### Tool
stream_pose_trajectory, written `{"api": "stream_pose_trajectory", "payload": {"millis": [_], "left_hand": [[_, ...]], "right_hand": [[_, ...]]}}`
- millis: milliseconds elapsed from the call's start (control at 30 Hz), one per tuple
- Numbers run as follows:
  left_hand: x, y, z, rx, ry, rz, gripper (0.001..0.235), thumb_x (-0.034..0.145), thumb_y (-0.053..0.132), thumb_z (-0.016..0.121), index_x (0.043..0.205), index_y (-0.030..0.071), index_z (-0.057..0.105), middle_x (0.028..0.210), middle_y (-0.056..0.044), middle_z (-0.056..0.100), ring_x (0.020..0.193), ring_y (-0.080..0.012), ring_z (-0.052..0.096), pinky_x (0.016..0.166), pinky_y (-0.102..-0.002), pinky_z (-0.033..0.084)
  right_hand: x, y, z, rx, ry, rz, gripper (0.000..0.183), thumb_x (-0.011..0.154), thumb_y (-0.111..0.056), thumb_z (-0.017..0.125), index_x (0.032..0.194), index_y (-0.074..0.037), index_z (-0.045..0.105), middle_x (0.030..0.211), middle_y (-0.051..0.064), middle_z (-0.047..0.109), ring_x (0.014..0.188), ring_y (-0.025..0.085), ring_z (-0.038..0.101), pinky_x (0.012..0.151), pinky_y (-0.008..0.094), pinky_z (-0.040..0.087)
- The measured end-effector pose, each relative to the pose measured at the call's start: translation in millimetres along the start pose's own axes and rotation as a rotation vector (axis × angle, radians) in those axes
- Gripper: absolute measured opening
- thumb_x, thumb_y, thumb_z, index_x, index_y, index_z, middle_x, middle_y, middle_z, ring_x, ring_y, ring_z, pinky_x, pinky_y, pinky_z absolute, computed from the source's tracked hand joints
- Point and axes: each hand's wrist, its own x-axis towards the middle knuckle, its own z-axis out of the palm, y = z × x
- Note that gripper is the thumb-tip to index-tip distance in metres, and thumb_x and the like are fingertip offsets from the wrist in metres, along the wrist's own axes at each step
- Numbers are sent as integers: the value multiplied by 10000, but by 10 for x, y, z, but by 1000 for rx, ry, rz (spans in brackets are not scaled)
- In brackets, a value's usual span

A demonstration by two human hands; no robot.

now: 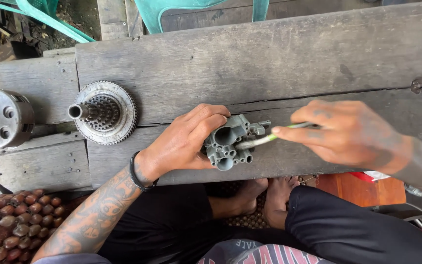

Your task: Cleaning a motorcycle carburetor body using a toothbrush on a wooden workbench.

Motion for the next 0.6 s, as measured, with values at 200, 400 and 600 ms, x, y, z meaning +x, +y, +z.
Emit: {"api": "stream_pose_trajectory", "payload": {"millis": [200,400,600], "left_hand": [[-12,-5,7,-13,24,-21,723,750,338,900,1241,3,488,1324,-175,589,1147,-341,642,962,-441,550],[-32,-61,18,7,-4,-87,794,694,377,913,1258,2,500,1304,-170,595,1122,-341,657,960,-452,543],[29,-32,-14,67,86,-156,715,646,390,933,1126,46,529,1026,-84,604,896,-274,624,884,-402,510]], "right_hand": [[-141,150,-90,-46,-86,92,499,752,-21,699,1193,-251,731,979,-34,621,513,111,511,487,272,470],[-49,-17,195,-23,40,-1,550,735,36,684,1243,-174,692,1026,32,585,710,148,572,561,291,491],[-175,301,82,-176,82,-15,506,748,50,744,1162,-242,760,988,-11,635,646,128,565,497,281,425]]}}
